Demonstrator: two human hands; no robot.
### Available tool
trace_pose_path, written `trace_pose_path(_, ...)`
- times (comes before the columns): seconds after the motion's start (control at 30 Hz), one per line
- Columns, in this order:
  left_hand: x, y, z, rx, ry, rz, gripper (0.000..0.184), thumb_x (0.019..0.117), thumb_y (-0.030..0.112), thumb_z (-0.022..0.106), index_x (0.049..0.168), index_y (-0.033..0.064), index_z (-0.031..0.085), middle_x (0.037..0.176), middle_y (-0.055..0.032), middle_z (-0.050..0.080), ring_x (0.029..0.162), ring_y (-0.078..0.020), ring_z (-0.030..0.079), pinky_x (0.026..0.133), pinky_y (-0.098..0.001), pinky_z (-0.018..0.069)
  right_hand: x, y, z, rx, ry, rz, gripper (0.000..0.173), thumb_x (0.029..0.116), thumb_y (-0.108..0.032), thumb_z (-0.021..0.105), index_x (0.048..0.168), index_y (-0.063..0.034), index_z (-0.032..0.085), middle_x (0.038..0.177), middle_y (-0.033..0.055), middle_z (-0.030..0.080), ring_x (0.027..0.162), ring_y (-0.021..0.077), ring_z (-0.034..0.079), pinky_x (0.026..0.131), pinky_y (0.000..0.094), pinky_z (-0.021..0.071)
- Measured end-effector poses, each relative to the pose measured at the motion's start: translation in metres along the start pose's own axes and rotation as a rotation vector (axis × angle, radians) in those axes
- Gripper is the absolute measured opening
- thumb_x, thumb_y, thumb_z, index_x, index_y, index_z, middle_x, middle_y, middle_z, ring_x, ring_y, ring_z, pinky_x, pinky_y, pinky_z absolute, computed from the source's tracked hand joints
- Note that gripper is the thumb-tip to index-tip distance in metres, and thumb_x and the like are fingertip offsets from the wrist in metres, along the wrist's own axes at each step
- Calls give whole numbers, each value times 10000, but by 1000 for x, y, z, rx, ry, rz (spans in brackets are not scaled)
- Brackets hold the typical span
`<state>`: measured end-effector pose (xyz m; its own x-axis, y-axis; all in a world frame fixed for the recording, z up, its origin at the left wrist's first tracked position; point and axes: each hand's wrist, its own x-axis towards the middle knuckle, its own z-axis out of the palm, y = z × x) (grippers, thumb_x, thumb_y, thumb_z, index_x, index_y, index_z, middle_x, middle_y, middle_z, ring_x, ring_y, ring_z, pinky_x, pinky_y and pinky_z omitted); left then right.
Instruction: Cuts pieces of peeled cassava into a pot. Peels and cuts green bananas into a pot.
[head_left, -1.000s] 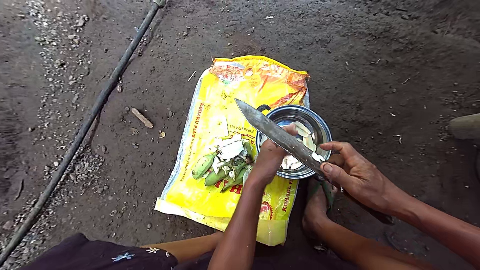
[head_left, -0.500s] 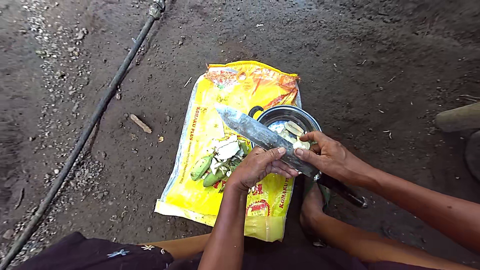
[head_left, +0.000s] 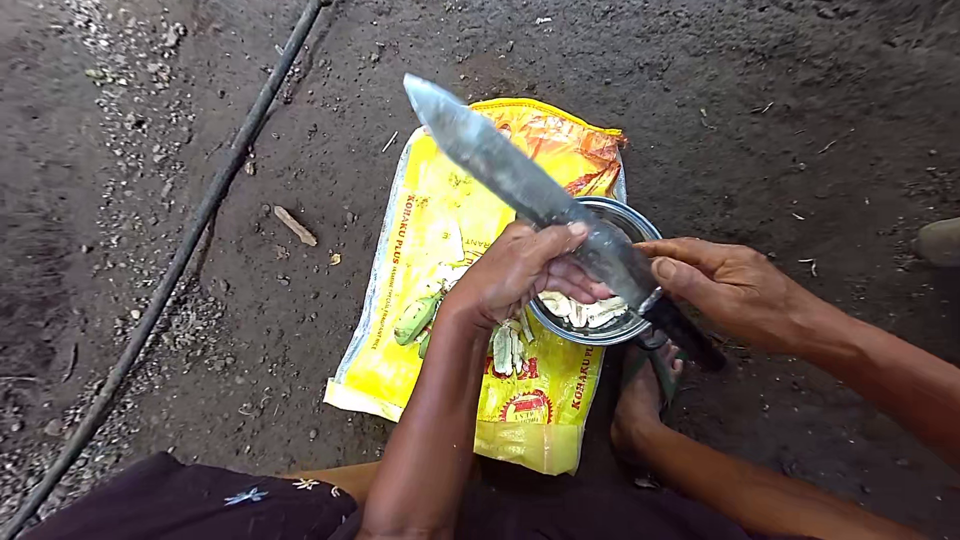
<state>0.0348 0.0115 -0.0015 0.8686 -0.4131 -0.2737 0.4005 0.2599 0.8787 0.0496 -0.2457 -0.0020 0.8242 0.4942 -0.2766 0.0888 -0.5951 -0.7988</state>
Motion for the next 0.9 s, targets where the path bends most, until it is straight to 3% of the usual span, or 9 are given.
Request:
trace_pose_path(0.07, 12, 24, 9, 66, -61, -13, 283, 1098, 172, 319, 1083, 66, 581, 895, -77, 754, 752, -193, 758, 753, -357, 654, -2, -9, 6, -25, 63, -65, 668, 890, -552, 670, 1431, -182, 537, 1058, -45, 691, 841, 23, 672, 723, 270, 591)
trace_pose_path(0.17, 29, 64, 23, 281, -163, -59, 249, 1105, 201, 413, 1158, 18, 573, 907, -84, 728, 809, -195, 752, 776, -371, 653, 0, -12, 8, -37, 251, -103, 670, 862, -329, 755, 1453, -164, 483, 1025, 17, 684, 753, 93, 676, 646, 334, 604)
trace_pose_path(0.3, 26, 117, -9, 1219, -339, 9, 150, 1019, 215, 627, 1013, 74, 677, 842, 5, 665, 698, -41, 637, 620, -212, 550, 9, -17, -13, -161, 295, -66, 777, 895, -356, 697, 1578, -278, 335, 1186, 50, 674, 822, 166, 697, 666, 409, 600)
trace_pose_path(0.4, 2, 138, -51, 1679, -254, -35, 113, 970, 179, 658, 898, 140, 735, 737, 25, 640, 634, -83, 569, 596, -312, 466, 26, -30, -17, -128, 258, -27, 646, 914, -295, 673, 1506, -215, 426, 1134, 70, 657, 698, 183, 662, 580, 412, 580)
trace_pose_path(0.53, -21, 108, -112, 1597, -183, -336, 331, 973, 361, 687, 827, 66, 718, 646, -28, 617, 559, -134, 564, 566, -366, 480, 61, -59, 19, 29, 133, -93, 545, 882, -136, 651, 1411, -140, 521, 1046, 20, 685, 628, 107, 646, 529, 319, 574)
trace_pose_path(0.63, -25, 35, -162, 1468, -137, -473, 177, 1008, 114, 623, 1088, -25, 697, 911, -196, 678, 837, -340, 658, 806, -552, 519, 87, -76, 74, 323, 83, -129, 523, 929, -88, 627, 1438, -86, 506, 1019, 45, 673, 579, 100, 591, 477, 278, 527)
trace_pose_path(0.7, -42, -12, -194, 1379, -90, -581, 355, 972, 57, 652, 1314, -30, 617, 1170, -299, 625, 1069, -453, 625, 959, -616, 480, 96, -77, 123, 650, 60, -126, 512, 1008, -188, 570, 1495, -79, 456, 961, 45, 631, 557, 94, 564, 481, 262, 537)
trace_pose_path(0.8, -71, -54, -218, 1251, 92, -711, 508, 943, 108, 714, 1394, -48, 539, 1319, -346, 546, 1161, -497, 585, 994, -638, 461, 99, -79, 195, 1025, 55, -17, 506, 1068, -324, 451, 1507, -75, 427, 878, 16, 640, 535, 76, 550, 500, 251, 532)
trace_pose_path(0.9, -86, -77, -215, 1171, 170, -770, 594, 943, 151, 733, 1435, -57, 474, 1327, -338, 540, 1180, -488, 578, 1007, -628, 456, 97, -82, 234, 1262, 11, 146, 428, 1081, -203, 420, 1462, -9, 439, 802, 23, 595, 515, 59, 527, 502, 222, 517)
